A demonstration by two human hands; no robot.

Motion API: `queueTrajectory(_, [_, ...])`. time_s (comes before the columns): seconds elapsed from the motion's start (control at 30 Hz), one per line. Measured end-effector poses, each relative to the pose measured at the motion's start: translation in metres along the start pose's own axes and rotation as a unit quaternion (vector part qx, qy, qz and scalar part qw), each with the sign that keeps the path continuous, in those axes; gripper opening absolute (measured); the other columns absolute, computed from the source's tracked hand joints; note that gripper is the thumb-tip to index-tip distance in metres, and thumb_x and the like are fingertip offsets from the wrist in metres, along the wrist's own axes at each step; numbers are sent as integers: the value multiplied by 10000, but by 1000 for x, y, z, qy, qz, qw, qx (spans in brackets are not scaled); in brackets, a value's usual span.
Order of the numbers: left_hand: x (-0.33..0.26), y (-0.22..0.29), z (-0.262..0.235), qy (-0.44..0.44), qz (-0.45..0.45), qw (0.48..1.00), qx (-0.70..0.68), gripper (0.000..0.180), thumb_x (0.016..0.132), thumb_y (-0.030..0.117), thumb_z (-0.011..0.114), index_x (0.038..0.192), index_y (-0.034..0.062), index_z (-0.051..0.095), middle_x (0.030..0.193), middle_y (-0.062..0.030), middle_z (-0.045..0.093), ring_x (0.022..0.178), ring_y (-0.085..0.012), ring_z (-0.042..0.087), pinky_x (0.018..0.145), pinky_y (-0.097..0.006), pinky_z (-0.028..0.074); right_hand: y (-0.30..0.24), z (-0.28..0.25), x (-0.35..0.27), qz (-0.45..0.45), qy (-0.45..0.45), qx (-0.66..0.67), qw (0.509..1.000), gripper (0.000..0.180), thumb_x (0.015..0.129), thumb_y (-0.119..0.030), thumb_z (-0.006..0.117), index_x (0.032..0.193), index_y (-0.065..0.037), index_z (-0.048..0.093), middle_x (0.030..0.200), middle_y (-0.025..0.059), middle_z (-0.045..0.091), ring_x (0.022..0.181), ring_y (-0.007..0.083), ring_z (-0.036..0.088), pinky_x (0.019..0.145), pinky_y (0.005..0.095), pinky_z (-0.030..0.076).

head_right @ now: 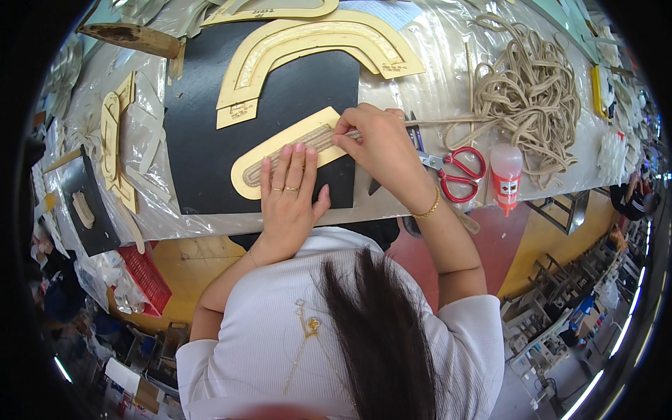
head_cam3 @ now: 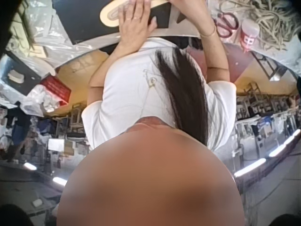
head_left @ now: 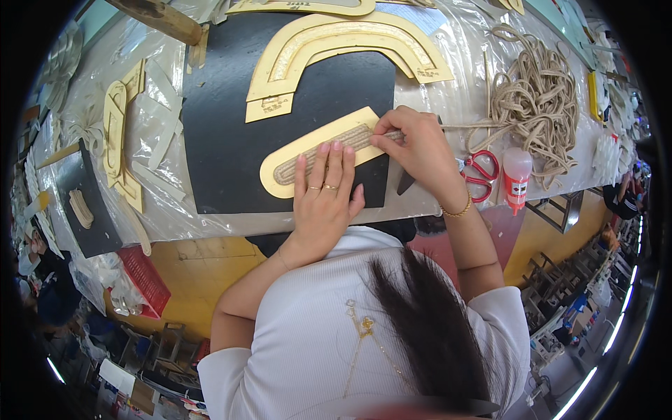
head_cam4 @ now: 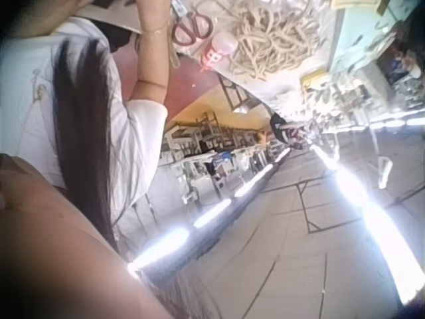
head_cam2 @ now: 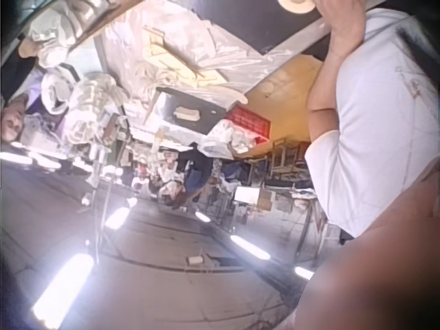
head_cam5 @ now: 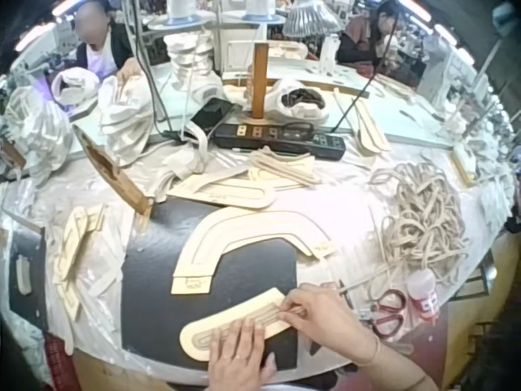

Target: The person assembles a U-shaped wooden craft part by applying glue, inserting a cord, and trimming excess. They repeat the process on a second identical part, using scissors and a glue bottle throughout.

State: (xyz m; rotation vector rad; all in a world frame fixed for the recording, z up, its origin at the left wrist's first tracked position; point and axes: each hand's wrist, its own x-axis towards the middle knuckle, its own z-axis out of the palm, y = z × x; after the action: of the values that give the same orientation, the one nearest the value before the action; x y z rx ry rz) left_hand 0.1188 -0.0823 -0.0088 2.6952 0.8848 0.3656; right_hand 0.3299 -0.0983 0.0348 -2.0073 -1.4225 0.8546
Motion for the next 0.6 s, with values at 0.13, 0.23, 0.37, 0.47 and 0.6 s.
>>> queueTrajectory(0.13, [7, 9, 4, 31, -6, 999, 37, 668, 819, 326, 710, 1434, 123, 546, 1408, -170, 492, 1381, -339, 412, 1125, -630, 290, -4, 1, -3, -33, 18, -97, 995, 189, 800, -225, 785, 872, -101, 662, 822, 48, 618, 755, 243, 617, 856, 404, 370])
queueTrajectory(0.23, [9, 13, 5, 20, -9, 998, 63, 649, 824, 336, 705, 1426, 140, 558, 1355, -172, 522, 1366, -344, 422, 1091, -671, 312, -5, 5, -4, -62, 72, -189, 977, 290, 771, -256, 811, 951, -113, 634, 886, 62, 579, 840, 258, 588, 863, 419, 366])
queueTrajectory(0.37, [12, 7, 5, 25, 3, 996, 81, 647, 812, 324, 738, 1419, 180, 568, 1450, -149, 455, 1379, -318, 398, 1130, -619, 283, 0, -7, -7, -82, 161, -172, 968, 418, 745, -267, 839, 1028, -84, 591, 976, 93, 552, 888, 278, 571, 865, 417, 404])
queueTrajectory(0.47, [9, -4, -1, 40, 31, 999, 7, 659, 805, 312, 748, 1417, 154, 562, 1464, -158, 452, 1390, -322, 399, 1159, -606, 255, 9, -42, -32, 59, 159, 1, 986, 367, 784, -176, 809, 1037, -31, 586, 985, 115, 582, 931, 279, 586, 803, 384, 480])
queueTrajectory(0.6, [-2, -17, -21, -2, -2, 994, -112, 645, 836, 226, 755, 1423, 82, 532, 1493, -156, 450, 1400, -353, 403, 1197, -560, 216, 23, -82, -90, 116, 20, -135, 984, 353, 779, -76, 788, 1074, -20, 602, 980, 108, 594, 945, 252, 603, 814, 364, 494])
